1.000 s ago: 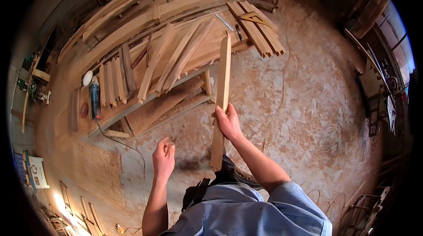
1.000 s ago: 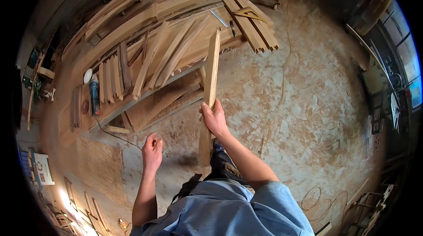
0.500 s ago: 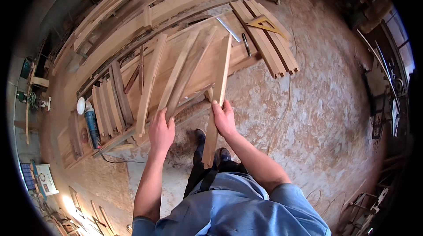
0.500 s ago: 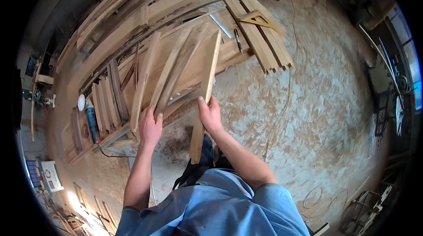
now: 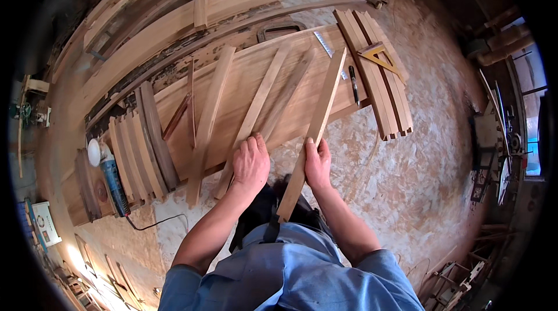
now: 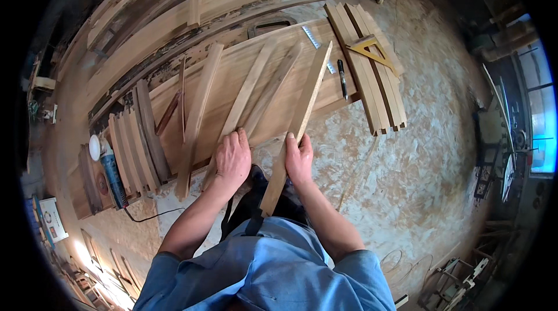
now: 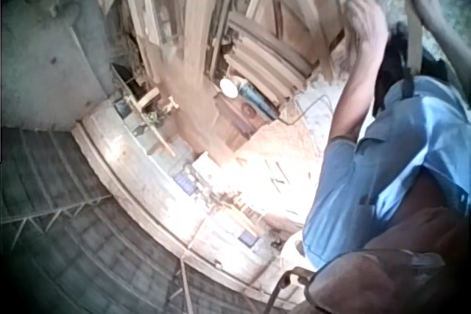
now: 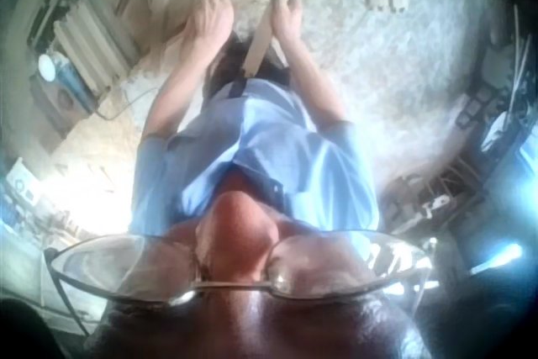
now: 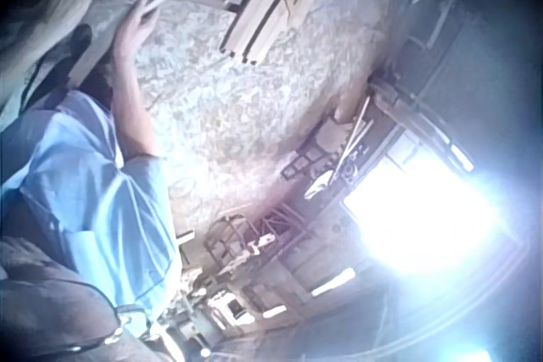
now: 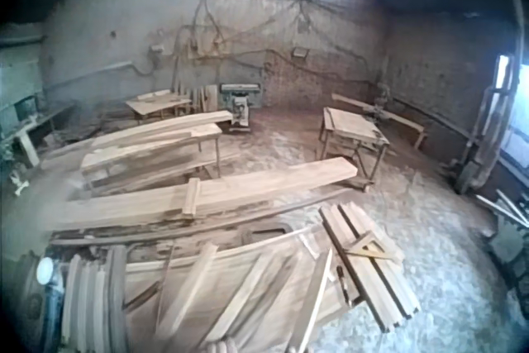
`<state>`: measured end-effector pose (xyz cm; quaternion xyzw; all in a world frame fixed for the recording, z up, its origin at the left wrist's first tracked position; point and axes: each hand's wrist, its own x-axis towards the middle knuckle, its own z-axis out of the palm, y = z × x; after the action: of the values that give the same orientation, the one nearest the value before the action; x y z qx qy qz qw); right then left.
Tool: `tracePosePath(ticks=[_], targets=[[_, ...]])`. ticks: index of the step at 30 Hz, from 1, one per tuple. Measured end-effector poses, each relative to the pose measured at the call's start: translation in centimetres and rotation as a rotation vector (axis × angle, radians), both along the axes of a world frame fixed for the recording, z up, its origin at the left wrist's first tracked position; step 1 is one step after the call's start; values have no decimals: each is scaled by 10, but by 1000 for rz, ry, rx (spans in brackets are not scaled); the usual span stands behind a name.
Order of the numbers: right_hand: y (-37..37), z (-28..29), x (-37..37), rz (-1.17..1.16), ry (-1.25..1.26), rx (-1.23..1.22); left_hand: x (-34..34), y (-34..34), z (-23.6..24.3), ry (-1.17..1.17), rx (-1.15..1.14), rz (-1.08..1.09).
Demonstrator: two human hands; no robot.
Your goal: The person measures and marks wooden strips using a ruler and a square, then cuts them with a hand saw. They apply glue to the ends of the strips and assemble them into a larger structure on a workbench.
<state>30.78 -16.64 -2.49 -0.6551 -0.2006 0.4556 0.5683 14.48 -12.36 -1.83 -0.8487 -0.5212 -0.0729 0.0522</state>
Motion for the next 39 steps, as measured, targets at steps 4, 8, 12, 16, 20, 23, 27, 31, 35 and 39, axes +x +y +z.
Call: tracePosePath(ticks=[4, 8, 12, 16, 20, 23, 27, 31, 35, 39], targets=[[7, -6, 6, 21, 24, 15, 5, 13, 1, -45, -214, 66], [15, -19, 12, 22, 153, 16, -18, 5, 44, -346, -265, 128], [25, -17, -1, 13, 213, 63, -75, 20, 42, -406, -181, 223], [35, -30, -22, 66, 193, 96, -109, 16, 28, -379, -220, 305], [41, -34, -30, 137, 172, 39, -108, 16, 22, -277, -224, 340], [46, -38, -40, 144, 115, 33, -97, 22, 22, -202, -261, 408], [47, -37, -47, 171, 76, 43, -80, 24, 26, -69, -56, 336], [50, -32, -44, 223, 29, -42, -45, 23, 38, -242, -198, 119], [52, -35, -45, 200, 75, -21, -33, 27, 7, -210, -383, 211], [50, -25, -44, 177, 274, -21, -60, 34, -18, -1123, -1109, 355]])
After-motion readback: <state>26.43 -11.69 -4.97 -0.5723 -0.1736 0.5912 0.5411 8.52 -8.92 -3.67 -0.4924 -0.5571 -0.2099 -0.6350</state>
